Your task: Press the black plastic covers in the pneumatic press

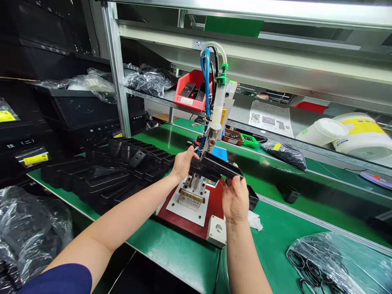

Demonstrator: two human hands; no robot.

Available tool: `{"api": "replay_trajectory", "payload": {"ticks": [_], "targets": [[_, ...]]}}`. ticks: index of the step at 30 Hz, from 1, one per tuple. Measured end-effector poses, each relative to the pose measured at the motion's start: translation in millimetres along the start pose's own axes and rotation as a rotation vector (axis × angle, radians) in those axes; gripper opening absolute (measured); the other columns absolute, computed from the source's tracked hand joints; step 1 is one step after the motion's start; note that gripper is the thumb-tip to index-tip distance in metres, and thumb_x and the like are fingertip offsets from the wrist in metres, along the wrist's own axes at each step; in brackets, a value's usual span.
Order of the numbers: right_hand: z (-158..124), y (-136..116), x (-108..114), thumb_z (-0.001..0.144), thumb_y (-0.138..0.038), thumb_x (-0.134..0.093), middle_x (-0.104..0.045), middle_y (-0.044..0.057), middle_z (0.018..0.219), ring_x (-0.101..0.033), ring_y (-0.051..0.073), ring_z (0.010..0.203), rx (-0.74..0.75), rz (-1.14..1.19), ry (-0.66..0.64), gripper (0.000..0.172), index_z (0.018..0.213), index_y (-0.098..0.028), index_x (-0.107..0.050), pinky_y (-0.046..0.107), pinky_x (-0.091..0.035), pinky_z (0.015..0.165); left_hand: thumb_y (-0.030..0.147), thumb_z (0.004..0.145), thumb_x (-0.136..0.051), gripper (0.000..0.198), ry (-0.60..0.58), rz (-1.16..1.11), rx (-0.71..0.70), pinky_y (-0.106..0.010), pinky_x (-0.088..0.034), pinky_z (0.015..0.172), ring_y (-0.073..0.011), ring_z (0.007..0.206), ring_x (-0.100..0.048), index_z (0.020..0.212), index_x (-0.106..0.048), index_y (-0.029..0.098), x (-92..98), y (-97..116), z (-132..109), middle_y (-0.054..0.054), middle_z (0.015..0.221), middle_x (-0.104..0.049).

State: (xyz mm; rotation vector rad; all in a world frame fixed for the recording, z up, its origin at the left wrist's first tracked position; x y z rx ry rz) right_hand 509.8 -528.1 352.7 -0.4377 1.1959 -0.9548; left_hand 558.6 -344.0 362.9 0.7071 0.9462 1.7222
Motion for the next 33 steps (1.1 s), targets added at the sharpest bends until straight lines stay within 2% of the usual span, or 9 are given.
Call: {"api": "replay_trajectory", "payload": {"ticks": [3,7,12,16,19,22,24,33], "targets": [[-2,-13,23,0.075,-0.048,-0.075,-0.069,0.0,0.102,-0.062,0.017,0.097,-0.034,0.104,0.075,0.029,0.096,-0.028,-0.068,0.035,-0.05,0.084,0.074,0.086,-0.029,0.074,-0.014,0.001,0.05,-0.028,-0.041,0.057,-0.0166,0.058,-0.054,0.062,-0.068,0.017,-2.5,-5,6,-0.003,0.058,-0.06],[-15,-35,60,0.082,-0.052,-0.064,-0.07,0.0,0.103,-0.063,0.02,0.104,-0.052,0.126,0.194,0.029,0.098,-0.029,-0.07,0.046,-0.047,0.097,0.07,0.088,-0.032,0.07,-0.067,0.044,0.051,-0.027,-0.039,0.055,-0.016,0.056,-0.055,0.06,-0.069,0.017,-3.1,-12,10,-0.003,0.054,-0.059],[-41,-49,103,0.081,-0.054,-0.059,-0.069,0.009,0.114,-0.059,0.024,0.116,-0.197,0.046,0.47,0.041,0.097,-0.018,-0.071,0.047,-0.042,0.107,0.062,0.09,-0.038,0.062,-0.102,0.067,-0.04,-0.027,-0.041,0.061,-0.0158,0.063,-0.057,0.064,-0.069,0.016,0.6,-11,2,-0.003,0.061,-0.062],[-58,-49,127,0.08,-0.055,-0.06,-0.069,0.008,0.111,-0.061,0.025,0.113,-0.238,-0.014,0.553,0.041,0.097,-0.021,-0.071,0.049,-0.048,0.1,0.053,0.089,-0.047,0.047,-0.081,0.128,-0.155,-0.028,-0.041,0.065,-0.0156,0.066,-0.055,0.066,-0.067,0.016,7.1,-1,-7,-0.002,0.065,-0.061],[-67,-47,136,0.08,-0.054,-0.06,-0.07,0.009,0.108,-0.064,0.027,0.105,-0.243,-0.059,0.554,0.04,0.099,-0.021,-0.071,0.05,-0.054,0.088,0.045,0.085,-0.054,0.035,-0.102,0.154,-0.255,-0.028,-0.042,0.068,-0.016,0.068,-0.056,0.066,-0.065,0.017,13.4,5,-6,-0.003,0.069,-0.061],[-73,-45,138,0.08,-0.053,-0.06,-0.07,0.008,0.101,-0.066,0.024,0.087,-0.241,-0.096,0.47,0.038,0.099,-0.022,-0.071,0.045,-0.057,0.078,0.037,0.084,-0.055,0.027,-0.21,0.189,-0.432,-0.028,-0.044,0.069,-0.0163,0.07,-0.058,0.07,-0.065,0.017,17.9,7,2,-0.005,0.072,-0.063],[-77,-44,137,0.081,-0.053,-0.06,-0.069,0.006,0.097,-0.065,0.02,0.078,-0.247,-0.082,0.43,0.037,0.098,-0.023,-0.071,0.041,-0.058,0.072,0.034,0.086,-0.052,0.027,-0.266,0.211,-0.499,-0.028,-0.045,0.068,-0.0161,0.069,-0.059,0.071,-0.066,0.017,19.0,6,7,-0.006,0.073,-0.064],[-89,-32,131,0.073,-0.053,-0.067,-0.07,0.007,0.096,-0.065,0.02,0.074,-0.391,-0.087,0.419,0.04,0.099,-0.023,-0.071,0.033,-0.058,0.065,0.031,0.087,-0.05,0.028,-0.289,0.289,-0.419,-0.027,-0.045,0.066,-0.0152,0.067,-0.06,0.067,-0.065,0.018,13.6,-6,6,-0.004,0.071,-0.065]]}}
Point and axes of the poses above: each hand's wrist, its own z-axis towards the middle knuckle, its own x-axis out of the back of the hand, y = z × x, the point moved 1 cm from there along z, towards the middle knuckle
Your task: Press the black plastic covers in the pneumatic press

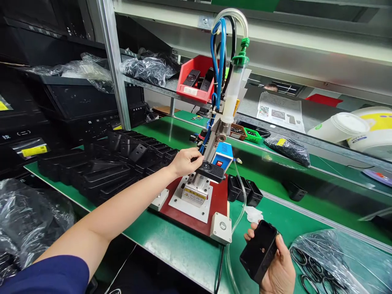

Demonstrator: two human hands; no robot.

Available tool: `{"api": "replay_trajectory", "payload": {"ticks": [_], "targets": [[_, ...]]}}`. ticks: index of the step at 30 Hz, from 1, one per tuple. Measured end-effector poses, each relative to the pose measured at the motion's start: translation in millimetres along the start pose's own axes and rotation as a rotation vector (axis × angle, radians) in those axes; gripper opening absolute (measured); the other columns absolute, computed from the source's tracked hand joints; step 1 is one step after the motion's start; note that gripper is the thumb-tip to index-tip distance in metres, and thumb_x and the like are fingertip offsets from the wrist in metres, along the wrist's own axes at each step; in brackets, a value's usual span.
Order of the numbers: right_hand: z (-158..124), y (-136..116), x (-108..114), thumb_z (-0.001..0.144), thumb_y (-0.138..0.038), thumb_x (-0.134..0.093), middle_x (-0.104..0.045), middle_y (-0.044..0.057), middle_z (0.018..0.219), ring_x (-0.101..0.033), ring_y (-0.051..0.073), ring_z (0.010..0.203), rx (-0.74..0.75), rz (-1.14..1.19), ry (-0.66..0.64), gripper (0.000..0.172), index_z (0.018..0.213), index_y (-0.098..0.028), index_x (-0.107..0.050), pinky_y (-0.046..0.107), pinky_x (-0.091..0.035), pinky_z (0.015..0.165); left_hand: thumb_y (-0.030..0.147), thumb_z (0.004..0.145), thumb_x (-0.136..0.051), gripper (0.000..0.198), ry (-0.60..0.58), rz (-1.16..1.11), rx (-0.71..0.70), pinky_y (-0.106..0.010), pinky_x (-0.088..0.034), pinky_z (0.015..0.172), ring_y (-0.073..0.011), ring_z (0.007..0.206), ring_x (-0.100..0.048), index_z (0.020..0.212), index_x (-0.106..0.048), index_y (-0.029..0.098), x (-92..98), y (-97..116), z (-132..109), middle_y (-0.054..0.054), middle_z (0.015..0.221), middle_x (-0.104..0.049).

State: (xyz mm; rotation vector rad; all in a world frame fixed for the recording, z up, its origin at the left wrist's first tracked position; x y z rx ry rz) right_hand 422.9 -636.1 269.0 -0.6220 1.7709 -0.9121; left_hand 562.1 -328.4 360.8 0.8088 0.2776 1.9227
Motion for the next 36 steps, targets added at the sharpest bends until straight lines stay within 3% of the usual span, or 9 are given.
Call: {"api": "replay_trajectory", "payload": {"ticks": [6,8,11,15,18,22,30,33,36], "targets": [[-13,12,-17,0.073,-0.051,-0.073,-0.069,0.009,0.097,-0.065,0.024,0.082,0.251,-0.676,-0.338,0.046,0.108,-0.022,-0.064,0.035,-0.054,0.074,0.032,0.093,-0.045,0.026,0.08,0.08,0.049,-0.031,-0.049,0.085,-0.0188,0.096,-0.064,0.101,-0.068,0.021,12.5,8,-25,-0.006,0.103,-0.068],[-24,15,-23,0.075,-0.049,-0.071,-0.068,0.007,0.101,-0.065,0.025,0.087,0.321,-0.966,-0.417,0.046,0.112,-0.024,-0.062,0.035,-0.053,0.079,0.029,0.094,-0.043,0.029,0.17,0.19,0.035,-0.035,-0.046,0.094,-0.021,0.108,-0.06,0.115,-0.062,0.021,23.2,9,-55,-0.008,0.115,-0.065],[-39,17,-26,0.08,-0.053,-0.063,-0.069,0.006,0.097,-0.064,0.024,0.077,0.363,-1.274,-0.434,0.05,0.122,-0.027,-0.058,0.033,-0.052,0.07,0.024,0.09,-0.05,0.023,0.232,0.421,0.005,-0.04,-0.045,0.091,-0.0246,0.103,-0.062,0.109,-0.063,0.021,39.0,2,-118,-0.007,0.106,-0.069],[-43,18,-20,0.083,-0.05,-0.059,-0.067,0.008,0.115,-0.068,0.025,0.085,0.373,-1.466,-0.552,0.061,0.139,-0.028,-0.048,0.032,-0.056,0.068,0.019,0.087,-0.053,0.025,0.092,0.546,-0.011,-0.038,-0.048,0.087,-0.0249,0.101,-0.066,0.109,-0.064,0.022,50.5,-12,-187,-0.006,0.104,-0.072],[-38,22,-13,0.083,-0.046,-0.062,-0.062,0.01,0.128,-0.067,0.029,0.103,0.475,-1.517,-0.605,0.068,0.145,-0.026,-0.042,0.035,-0.058,0.077,0.017,0.088,-0.051,0.031,0.028,0.56,-0.031,-0.039,-0.049,0.089,-0.0253,0.109,-0.065,0.117,-0.062,0.022,49.5,-17,-206,-0.008,0.114,-0.07],[-33,24,-12,0.081,-0.041,-0.063,-0.059,0.011,0.132,-0.068,0.03,0.102,0.576,-1.578,-0.641,0.07,0.146,-0.024,-0.042,0.037,-0.06,0.074,0.015,0.086,-0.052,0.03,0.073,0.571,-0.072,-0.04,-0.048,0.086,-0.026,0.106,-0.065,0.112,-0.062,0.023,41.9,-21,-209,-0.008,0.111,-0.071],[-32,7,-44,0.081,-0.044,-0.06,-0.07,0.011,0.105,-0.069,0.029,0.083,0.439,-1.649,-0.653,0.05,0.125,-0.021,-0.054,0.038,-0.055,0.066,0.013,0.085,-0.052,0.028,0.118,0.579,-0.046,-0.044,-0.042,0.088,-0.0264,0.099,-0.066,0.108,-0.065,0.022,36.3,-22,-204,-0.006,0.101,-0.074],[-24,5,-46,0.081,-0.046,-0.063,-0.069,0.007,0.093,-0.065,0.025,0.077,0.328,-1.462,-0.609,0.038,0.112,-0.024,-0.057,0.036,-0.052,0.067,0.013,0.088,-0.048,0.036,0.076,0.555,-0.004,-0.044,-0.043,0.092,-0.0267,0.11,-0.062,0.12,-0.06,0.022,35.9,-22,-209,-0.007,0.113,-0.07],[-2,7,-28,0.079,-0.05,-0.066,-0.067,0.007,0.094,-0.062,0.022,0.074,0.158,-0.945,-0.557,0.039,0.108,-0.025,-0.058,0.034,-0.051,0.068,0.015,0.09,-0.046,0.043,0.067,0.506,0.029,-0.044,-0.045,0.096,-0.0269,0.12,-0.056,0.132,-0.051,0.022,35.0,-25,-214,-0.009,0.125,-0.063]]}}
Point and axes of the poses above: each hand's wrist, its own z-axis towards the middle knuckle, its own x-axis out of the back of the hand, y = z × x, the point moved 1 cm from there along z, towards the middle knuckle
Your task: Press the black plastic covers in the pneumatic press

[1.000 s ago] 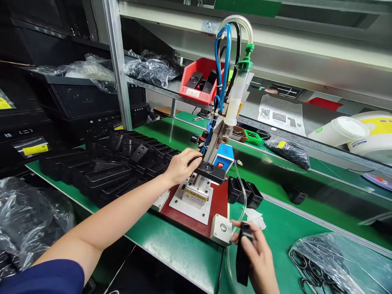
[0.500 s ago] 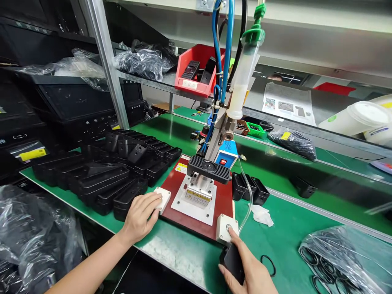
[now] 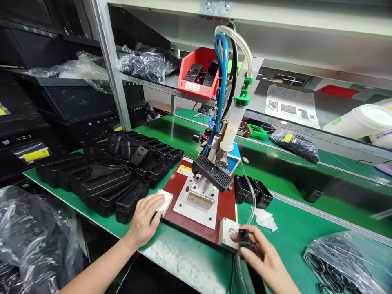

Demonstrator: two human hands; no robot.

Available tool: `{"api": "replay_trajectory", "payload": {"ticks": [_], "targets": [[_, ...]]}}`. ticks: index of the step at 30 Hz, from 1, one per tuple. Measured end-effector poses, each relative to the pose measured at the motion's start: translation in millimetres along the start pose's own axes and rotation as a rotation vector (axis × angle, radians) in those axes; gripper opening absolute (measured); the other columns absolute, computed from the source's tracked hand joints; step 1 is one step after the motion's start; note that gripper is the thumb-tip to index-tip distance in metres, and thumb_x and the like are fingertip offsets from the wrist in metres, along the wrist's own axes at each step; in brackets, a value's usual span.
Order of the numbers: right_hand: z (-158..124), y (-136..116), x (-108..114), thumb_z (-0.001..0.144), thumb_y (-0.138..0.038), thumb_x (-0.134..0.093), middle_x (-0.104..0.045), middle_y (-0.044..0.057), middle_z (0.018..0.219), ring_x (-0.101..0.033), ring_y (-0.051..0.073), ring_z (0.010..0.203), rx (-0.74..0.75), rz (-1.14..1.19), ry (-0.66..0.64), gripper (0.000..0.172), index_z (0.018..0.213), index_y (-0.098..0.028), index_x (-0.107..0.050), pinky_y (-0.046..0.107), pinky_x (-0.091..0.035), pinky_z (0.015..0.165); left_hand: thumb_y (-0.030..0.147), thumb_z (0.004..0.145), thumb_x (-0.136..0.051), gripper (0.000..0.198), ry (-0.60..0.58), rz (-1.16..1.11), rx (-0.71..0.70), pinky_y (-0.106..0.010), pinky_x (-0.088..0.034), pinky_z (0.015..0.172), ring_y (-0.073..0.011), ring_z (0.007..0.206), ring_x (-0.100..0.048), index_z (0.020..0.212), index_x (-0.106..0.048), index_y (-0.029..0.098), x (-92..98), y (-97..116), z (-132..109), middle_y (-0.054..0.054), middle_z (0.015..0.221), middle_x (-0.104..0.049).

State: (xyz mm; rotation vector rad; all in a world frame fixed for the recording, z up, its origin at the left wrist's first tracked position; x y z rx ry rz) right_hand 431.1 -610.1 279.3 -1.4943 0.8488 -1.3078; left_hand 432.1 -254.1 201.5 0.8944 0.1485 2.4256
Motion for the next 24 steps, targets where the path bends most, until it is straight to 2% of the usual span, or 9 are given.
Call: {"api": "replay_trajectory", "payload": {"ticks": [2,4,6,8,11,17,24], "targets": [[8,26,16,0.078,-0.053,-0.065,-0.066,0.008,0.095,-0.059,0.019,0.069,-0.056,0.459,0.161,0.043,0.108,-0.023,-0.06,0.032,-0.051,0.061,0.015,0.091,-0.044,0.044,0.036,-0.039,0.044,-0.045,-0.046,0.099,-0.0262,0.122,-0.054,0.134,-0.048,0.023,-1.5,-3,-2,-0.009,0.128,-0.061],[14,56,34,0.076,-0.053,-0.065,-0.064,0.008,0.091,-0.055,0.015,0.064,-0.125,0.849,0.407,0.043,0.105,-0.021,-0.061,0.028,-0.05,0.054,0.015,0.092,-0.042,0.041,0.104,-0.065,0.116,-0.046,-0.047,0.1,-0.0252,0.12,-0.055,0.132,-0.048,0.024,-2.7,-6,-2,-0.009,0.127,-0.06],[18,81,48,0.071,-0.046,-0.069,-0.06,0.006,0.086,-0.051,0.012,0.061,-0.17,1.125,0.557,0.043,0.102,-0.018,-0.061,0.025,-0.05,0.051,0.015,0.094,-0.041,0.036,0.154,-0.087,0.178,-0.045,-0.049,0.099,-0.0236,0.116,-0.057,0.128,-0.051,0.022,-3.8,-9,-3,-0.01,0.123,-0.06],[20,97,55,0.068,-0.037,-0.07,-0.058,0.005,0.085,-0.05,0.011,0.061,-0.208,1.272,0.612,0.041,0.101,-0.015,-0.06,0.024,-0.052,0.051,0.015,0.095,-0.04,0.032,0.141,-0.114,0.204,-0.041,-0.05,0.098,-0.0218,0.114,-0.058,0.123,-0.054,0.02,-5.2,-10,-3,-0.01,0.121,-0.06],[22,102,50,0.071,-0.036,-0.069,-0.059,0.005,0.085,-0.051,0.012,0.063,-0.258,1.298,0.619,0.038,0.101,-0.015,-0.061,0.024,-0.052,0.052,0.016,0.095,-0.04,0.03,0.09,-0.145,0.211,-0.036,-0.05,0.098,-0.0201,0.113,-0.059,0.119,-0.057,0.02,-7.4,-12,-4,-0.01,0.123,-0.058],[33,92,29,0.078,-0.044,-0.067,-0.063,0.006,0.083,-0.053,0.014,0.063,-0.308,1.136,0.56,0.032,0.096,-0.018,-0.065,0.023,-0.05,0.049,0.017,0.096,-0.039,0.03,0.066,-0.17,0.235,-0.034,-0.049,0.099,-0.0192,0.114,-0.058,0.12,-0.057,0.02,-10.9,-15,-4,-0.009,0.122,-0.058],[36,96,30,0.077,-0.046,-0.068,-0.066,0.007,0.081,-0.054,0.014,0.063,-0.318,1.057,0.522,0.031,0.092,-0.018,-0.069,0.024,-0.051,0.051,0.017,0.096,-0.04,0.028,0.061,-0.199,0.254,-0.031,-0.048,0.099,-0.0179,0.114,-0.057,0.119,-0.056,0.02,-12.5,-17,-5,-0.008,0.121,-0.058]]}}
Point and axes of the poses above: each hand's wrist, its own z-axis towards the middle knuckle, its own x-axis out of the back of the hand, y = z × x, the point moved 1 cm from there along z, towards the middle knuckle
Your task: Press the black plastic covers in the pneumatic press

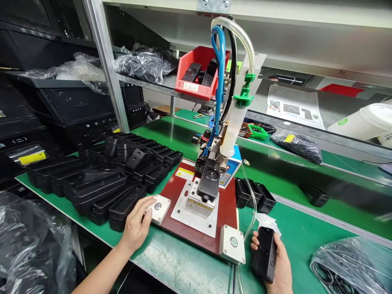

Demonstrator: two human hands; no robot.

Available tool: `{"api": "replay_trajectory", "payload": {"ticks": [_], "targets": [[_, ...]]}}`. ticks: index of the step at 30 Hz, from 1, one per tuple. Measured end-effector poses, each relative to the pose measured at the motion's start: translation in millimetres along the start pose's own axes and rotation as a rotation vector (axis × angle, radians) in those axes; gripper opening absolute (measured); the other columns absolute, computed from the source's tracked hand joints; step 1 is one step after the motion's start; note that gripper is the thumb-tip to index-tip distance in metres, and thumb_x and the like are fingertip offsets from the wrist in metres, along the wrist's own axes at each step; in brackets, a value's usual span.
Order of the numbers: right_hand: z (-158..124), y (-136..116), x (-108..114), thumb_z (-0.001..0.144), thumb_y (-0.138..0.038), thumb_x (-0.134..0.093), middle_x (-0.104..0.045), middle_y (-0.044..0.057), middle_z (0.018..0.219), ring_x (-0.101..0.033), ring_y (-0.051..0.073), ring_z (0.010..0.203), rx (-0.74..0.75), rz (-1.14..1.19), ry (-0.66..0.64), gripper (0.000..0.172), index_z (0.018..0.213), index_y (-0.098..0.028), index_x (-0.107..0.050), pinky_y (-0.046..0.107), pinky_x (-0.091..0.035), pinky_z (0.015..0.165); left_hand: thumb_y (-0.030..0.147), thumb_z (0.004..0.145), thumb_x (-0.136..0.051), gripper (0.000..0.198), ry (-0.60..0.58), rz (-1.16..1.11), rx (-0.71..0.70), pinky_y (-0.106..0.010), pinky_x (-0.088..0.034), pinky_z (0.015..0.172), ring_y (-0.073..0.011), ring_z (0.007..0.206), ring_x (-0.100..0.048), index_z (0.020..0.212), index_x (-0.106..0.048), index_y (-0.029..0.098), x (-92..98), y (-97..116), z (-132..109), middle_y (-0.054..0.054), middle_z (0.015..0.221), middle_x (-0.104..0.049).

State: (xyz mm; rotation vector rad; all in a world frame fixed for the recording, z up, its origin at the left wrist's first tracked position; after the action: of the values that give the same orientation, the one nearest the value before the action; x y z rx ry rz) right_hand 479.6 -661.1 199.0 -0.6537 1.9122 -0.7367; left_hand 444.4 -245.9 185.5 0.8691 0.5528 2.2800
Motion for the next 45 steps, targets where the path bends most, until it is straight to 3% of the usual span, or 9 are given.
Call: {"api": "replay_trajectory", "payload": {"ticks": [30,45], "targets": [[3.9,2.8,-3.0,0.071,-0.048,-0.076,-0.068,0.005,0.083,-0.056,0.014,0.064,-0.029,-0.095,-0.048,0.034,0.09,-0.02,-0.069,0.025,-0.054,0.057,0.023,0.096,-0.04,0.026,-0.003,0.009,0.049,-0.036,-0.053,0.095,-0.0205,0.11,-0.061,0.116,-0.056,0.019,1.7,1.7,0.9,-0.01,0.117,-0.061],[2.4,1.5,-4.7,0.069,-0.047,-0.077,-0.068,0.006,0.082,-0.056,0.014,0.064,-0.062,-0.068,-0.033,0.035,0.09,-0.019,-0.068,0.024,-0.054,0.057,0.022,0.096,-0.04,0.025,-0.009,-0.007,0.052,-0.031,-0.051,0.096,-0.0189,0.111,-0.06,0.116,-0.056,0.02,1.0,-0.1,1.5,-0.008,0.118,-0.061]]}}
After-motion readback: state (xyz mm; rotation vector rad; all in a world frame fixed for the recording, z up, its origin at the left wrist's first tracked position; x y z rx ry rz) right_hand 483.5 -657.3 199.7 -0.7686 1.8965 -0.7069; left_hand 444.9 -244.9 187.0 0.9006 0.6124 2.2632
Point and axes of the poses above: each hand's wrist, its own z-axis towards the middle knuckle, its own x-axis out of the back of the hand, y = z × x, the point moved 1 cm from there along z, towards the middle knuckle
